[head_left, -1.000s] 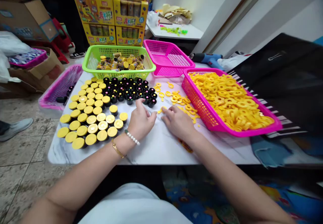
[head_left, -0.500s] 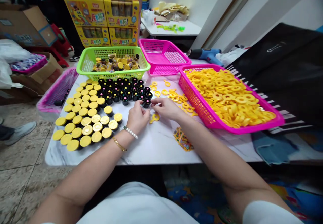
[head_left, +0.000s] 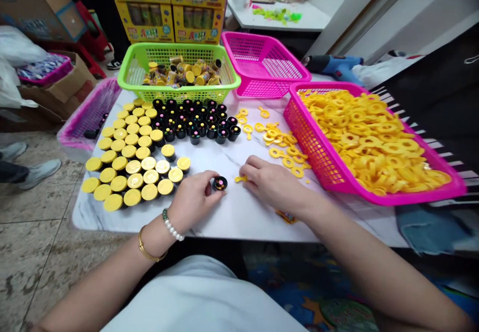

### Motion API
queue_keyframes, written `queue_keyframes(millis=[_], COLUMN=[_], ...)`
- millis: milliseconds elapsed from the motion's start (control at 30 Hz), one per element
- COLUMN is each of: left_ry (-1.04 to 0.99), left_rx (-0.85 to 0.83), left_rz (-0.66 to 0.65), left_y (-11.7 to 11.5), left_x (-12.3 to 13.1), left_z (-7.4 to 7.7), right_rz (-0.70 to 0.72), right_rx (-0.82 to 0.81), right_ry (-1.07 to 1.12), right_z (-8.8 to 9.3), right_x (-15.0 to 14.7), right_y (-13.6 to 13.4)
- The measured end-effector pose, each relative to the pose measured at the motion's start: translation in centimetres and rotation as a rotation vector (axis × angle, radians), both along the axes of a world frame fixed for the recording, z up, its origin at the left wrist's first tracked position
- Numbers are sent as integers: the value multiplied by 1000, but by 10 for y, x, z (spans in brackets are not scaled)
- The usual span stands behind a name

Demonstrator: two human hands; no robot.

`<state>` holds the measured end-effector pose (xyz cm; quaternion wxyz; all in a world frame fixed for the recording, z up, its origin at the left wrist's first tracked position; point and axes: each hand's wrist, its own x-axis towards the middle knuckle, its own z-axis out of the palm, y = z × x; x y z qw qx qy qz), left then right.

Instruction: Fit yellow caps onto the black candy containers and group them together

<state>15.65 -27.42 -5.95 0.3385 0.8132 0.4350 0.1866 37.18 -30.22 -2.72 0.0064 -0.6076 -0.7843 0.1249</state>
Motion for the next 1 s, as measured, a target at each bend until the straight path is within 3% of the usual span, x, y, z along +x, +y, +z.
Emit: queue_keyframes(millis=[67,133,200,267,467,733,833,1000], left_ry=[-35,-57,-75,-93,-105,-127,-230,-419], left_rx=[-1,-7,-13,-17,-21,-115,-294,-755], left_rz=[7,5,-5,-11,-16,-16,-4,94], left_y=[-1,0,2,2,4,1,-1,3], left_x=[-2,-1,-1,-1,-1,-1,-1,2], left_z=[-3,-5,-6,-7,-8,-3,0,3], right_rz=[-53,-143,-284,-413,-592,-631,-628,-626], right_rx=[-43,-202,-379,-437,-349,-394,-361,-324], right_ry=[205,582,931,1104,1252,1274,1238,1247], right_z=[6,8,6,-1,-22,-22,-22,-25], right_x=[-5,-11,-19,-28,-44,-49,-51,-53], right_y=[1,2,2,2,5,2,0,-3])
